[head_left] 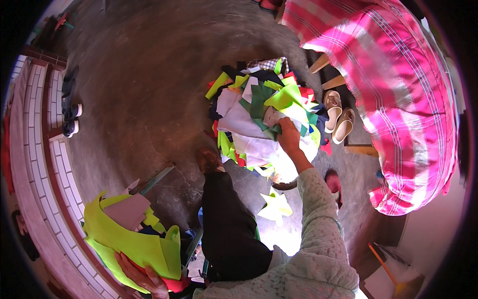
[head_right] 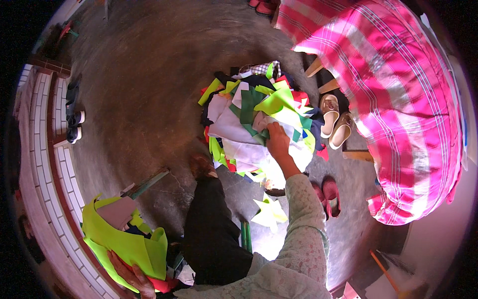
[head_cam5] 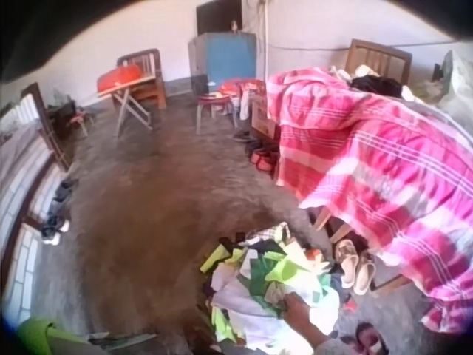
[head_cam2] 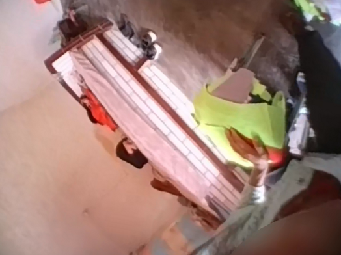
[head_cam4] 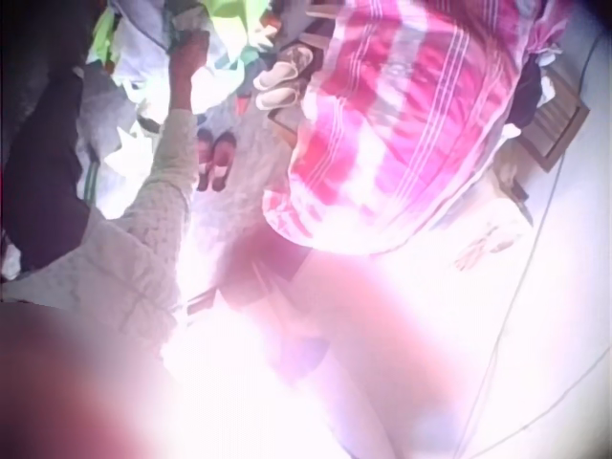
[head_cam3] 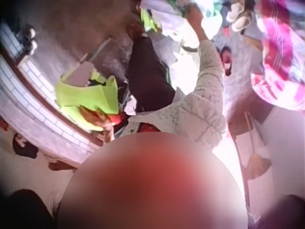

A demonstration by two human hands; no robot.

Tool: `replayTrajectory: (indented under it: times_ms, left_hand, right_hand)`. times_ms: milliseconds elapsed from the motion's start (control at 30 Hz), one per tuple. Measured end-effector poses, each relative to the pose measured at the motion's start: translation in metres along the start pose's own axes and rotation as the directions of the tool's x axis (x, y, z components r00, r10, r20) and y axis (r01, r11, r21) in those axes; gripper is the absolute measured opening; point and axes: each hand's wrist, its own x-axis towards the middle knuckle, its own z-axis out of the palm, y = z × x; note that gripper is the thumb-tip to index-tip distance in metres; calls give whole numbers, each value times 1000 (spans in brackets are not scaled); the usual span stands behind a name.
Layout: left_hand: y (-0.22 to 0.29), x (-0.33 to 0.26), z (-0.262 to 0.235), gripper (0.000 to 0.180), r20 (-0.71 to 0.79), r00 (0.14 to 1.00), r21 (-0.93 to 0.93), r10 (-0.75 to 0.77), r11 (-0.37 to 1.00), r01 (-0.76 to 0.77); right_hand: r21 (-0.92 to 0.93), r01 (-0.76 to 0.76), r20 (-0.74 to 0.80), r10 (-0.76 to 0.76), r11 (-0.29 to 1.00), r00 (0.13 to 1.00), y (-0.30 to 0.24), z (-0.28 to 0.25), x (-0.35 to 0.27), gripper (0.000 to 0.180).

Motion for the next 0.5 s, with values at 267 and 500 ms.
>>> replayTrajectory:
  times_ms: [267,500]
  left_hand:
    - [10,8,-6,63,-57,988,-37,143,989,-145]
    - [16,6,-6,66,-104,994,-97,29,995,-40]
  right_hand:
    - [-387,-26,441,210,922,872,20,11,68,78]
    - [-314,42,247,39,949,968,32,18,52,16]
